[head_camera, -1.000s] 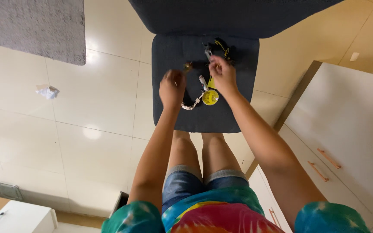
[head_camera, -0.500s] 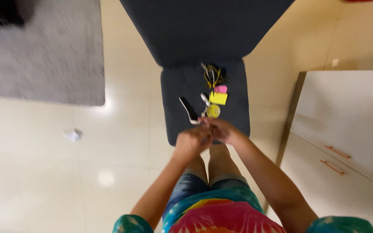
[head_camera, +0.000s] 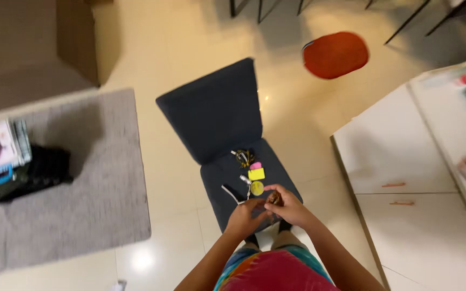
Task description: Cleaning a countertop and then organizing various household items such as bottles, containers, and jewelry into drawers.
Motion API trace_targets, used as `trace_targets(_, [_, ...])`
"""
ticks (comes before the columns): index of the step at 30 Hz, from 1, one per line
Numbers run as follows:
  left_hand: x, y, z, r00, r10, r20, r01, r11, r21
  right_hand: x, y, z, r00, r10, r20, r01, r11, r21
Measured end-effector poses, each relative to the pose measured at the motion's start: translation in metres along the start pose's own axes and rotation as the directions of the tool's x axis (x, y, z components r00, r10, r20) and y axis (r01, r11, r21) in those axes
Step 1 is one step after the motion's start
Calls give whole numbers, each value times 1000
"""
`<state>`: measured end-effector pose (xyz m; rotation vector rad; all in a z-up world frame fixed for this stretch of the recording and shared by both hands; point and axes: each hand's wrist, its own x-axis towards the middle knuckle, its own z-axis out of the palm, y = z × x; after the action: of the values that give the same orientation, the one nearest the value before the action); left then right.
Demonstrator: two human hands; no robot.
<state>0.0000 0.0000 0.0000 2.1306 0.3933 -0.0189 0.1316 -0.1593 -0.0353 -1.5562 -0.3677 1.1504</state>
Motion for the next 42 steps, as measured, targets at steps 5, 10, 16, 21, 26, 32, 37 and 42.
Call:
trace_targets(5, [10, 35, 8, 989, -35, 144, 90, 914, -396, -48, -50, -13, 988, 40, -148, -59, 991, -124])
trace_targets(10, [21, 56, 49, 985, 135, 107, -89, 931, -354, -65, -18, -59, 977, -170, -128, 134, 959, -250])
trace_targets(16, [47, 83, 139, 939, 326, 107, -272, 899, -344, -122, -8, -140, 955, -237, -178, 147, 899, -412])
trace_targets(21, [68, 155, 214, 981, 106, 164, -23, 898, -440, -193, -18, -206, 943, -262, -206, 217, 951, -219])
trace_targets(26, [102, 200, 279, 974, 224, -13, -211, 892, -400, -245, -22, -257, 939, -266, -216, 210, 945, -250])
trace_targets(32, [149, 227, 328, 947, 198, 253, 82, 612, -787, -283, -25, -308, 891, -263, -371, 233, 965, -124])
trace_targets(37, [190, 269, 334, 905, 194, 378, 209, 572, -793, -276, -19, -357, 815, -210, -540, 139, 976, -169])
trace_targets(42, [247, 302, 344, 868, 257, 424, 187, 623, -760, -260, -20, -403, 721, -147, -677, 11, 979, -202])
